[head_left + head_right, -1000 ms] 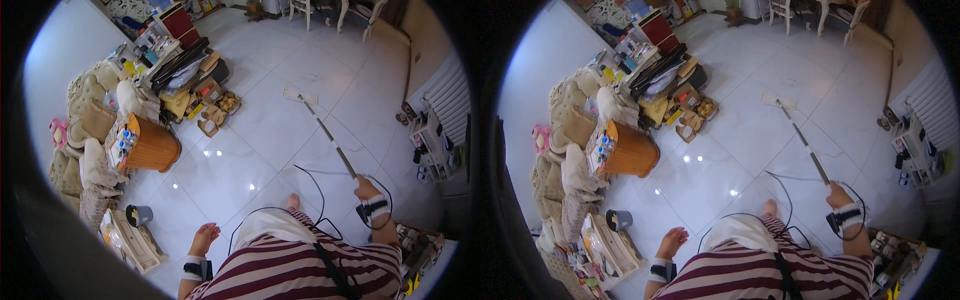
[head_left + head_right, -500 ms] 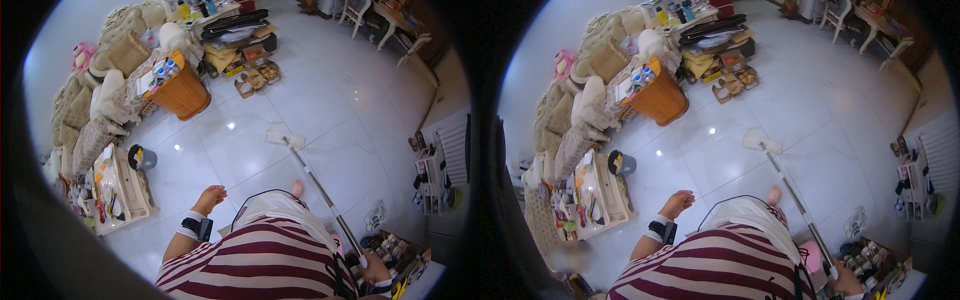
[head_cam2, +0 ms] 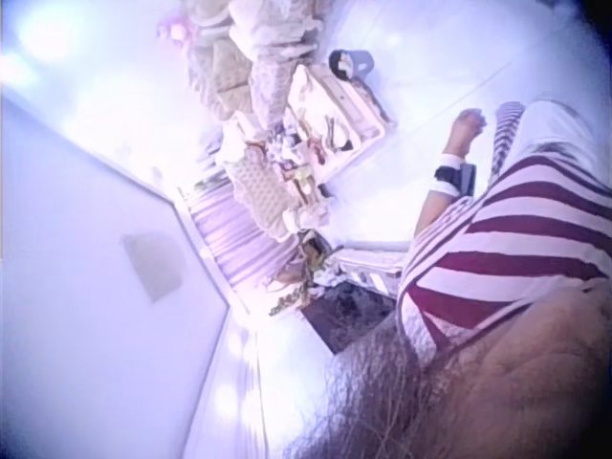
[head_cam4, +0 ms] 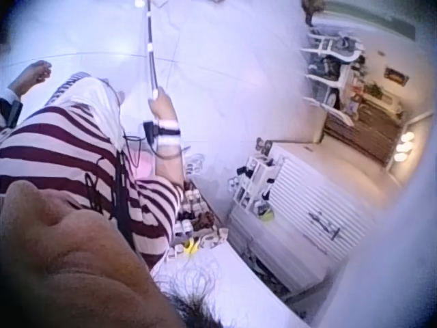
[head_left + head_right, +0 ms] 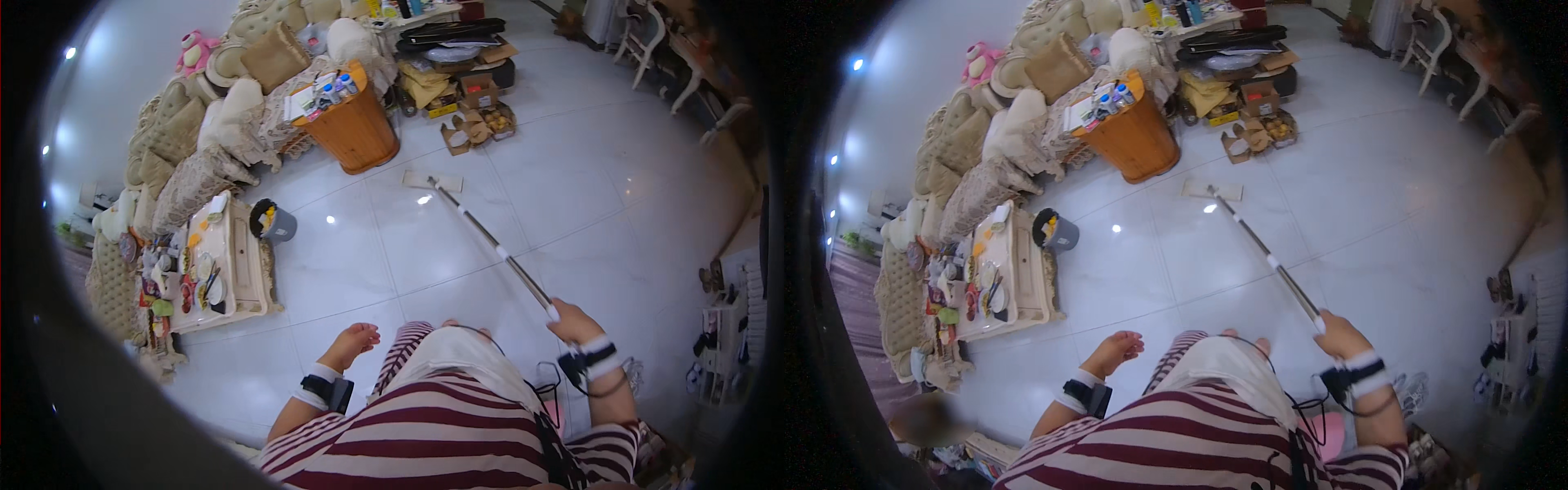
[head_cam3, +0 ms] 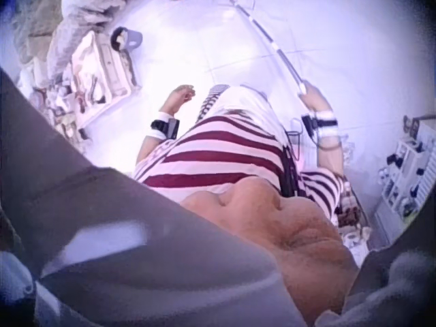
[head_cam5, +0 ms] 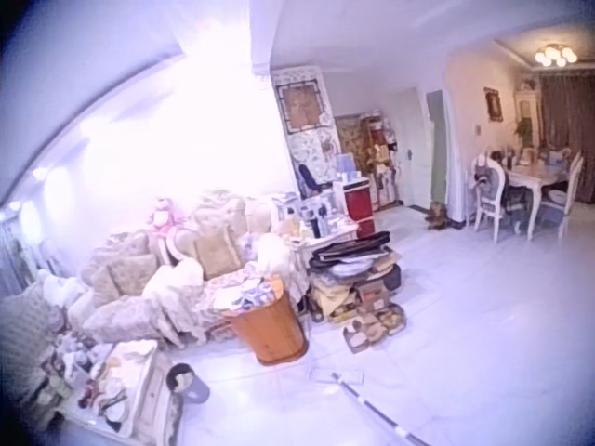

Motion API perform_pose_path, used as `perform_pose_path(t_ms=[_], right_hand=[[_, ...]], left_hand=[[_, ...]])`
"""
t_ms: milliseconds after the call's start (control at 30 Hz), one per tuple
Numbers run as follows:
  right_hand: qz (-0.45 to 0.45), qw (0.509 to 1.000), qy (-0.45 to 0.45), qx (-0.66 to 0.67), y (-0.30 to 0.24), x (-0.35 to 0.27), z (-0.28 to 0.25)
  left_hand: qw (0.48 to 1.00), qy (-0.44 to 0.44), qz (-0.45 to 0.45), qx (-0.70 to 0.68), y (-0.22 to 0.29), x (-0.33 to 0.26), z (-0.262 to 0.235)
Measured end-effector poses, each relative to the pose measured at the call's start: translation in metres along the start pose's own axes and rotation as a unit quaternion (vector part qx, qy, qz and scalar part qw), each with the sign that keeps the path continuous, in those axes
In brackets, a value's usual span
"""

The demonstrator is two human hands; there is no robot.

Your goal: The person washes a cleaning cloth, mops the floor in a living area, and then cleans the mop head in the sink.

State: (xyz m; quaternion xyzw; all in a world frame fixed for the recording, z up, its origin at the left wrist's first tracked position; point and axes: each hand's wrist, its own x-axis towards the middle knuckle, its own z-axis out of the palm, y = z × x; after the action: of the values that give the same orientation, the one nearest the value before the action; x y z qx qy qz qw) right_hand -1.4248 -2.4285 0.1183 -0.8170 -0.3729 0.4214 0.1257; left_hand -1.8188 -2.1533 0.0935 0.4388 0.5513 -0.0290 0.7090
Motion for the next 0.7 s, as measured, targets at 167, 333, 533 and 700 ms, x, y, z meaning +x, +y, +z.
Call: perform_pose_path(t_ms=[167,333,533,700], right_hand=[[0.019,0.991,0.079,-0.108,-0.025,0.104,0.047],[-0.006,0.993,-0.004,-0.119,-0.021,0.081,0.055],[0.036,0.978,-0.121,-0.165,-0.046,-0.057,0.021],[0.081,0.968,-0.173,-0.165,-0.109,-0.136,0.013]], left_hand=[[0.998,0.06,0.002,-0.034,-0.028,-0.042,-0.014],[0.991,0.097,0.001,-0.096,-0.052,-0.069,-0.033],[0.99,0.071,0.014,-0.118,-0.067,-0.06,-0.07],[0.99,0.063,0.047,-0.116,-0.069,-0.05,-0.123]])
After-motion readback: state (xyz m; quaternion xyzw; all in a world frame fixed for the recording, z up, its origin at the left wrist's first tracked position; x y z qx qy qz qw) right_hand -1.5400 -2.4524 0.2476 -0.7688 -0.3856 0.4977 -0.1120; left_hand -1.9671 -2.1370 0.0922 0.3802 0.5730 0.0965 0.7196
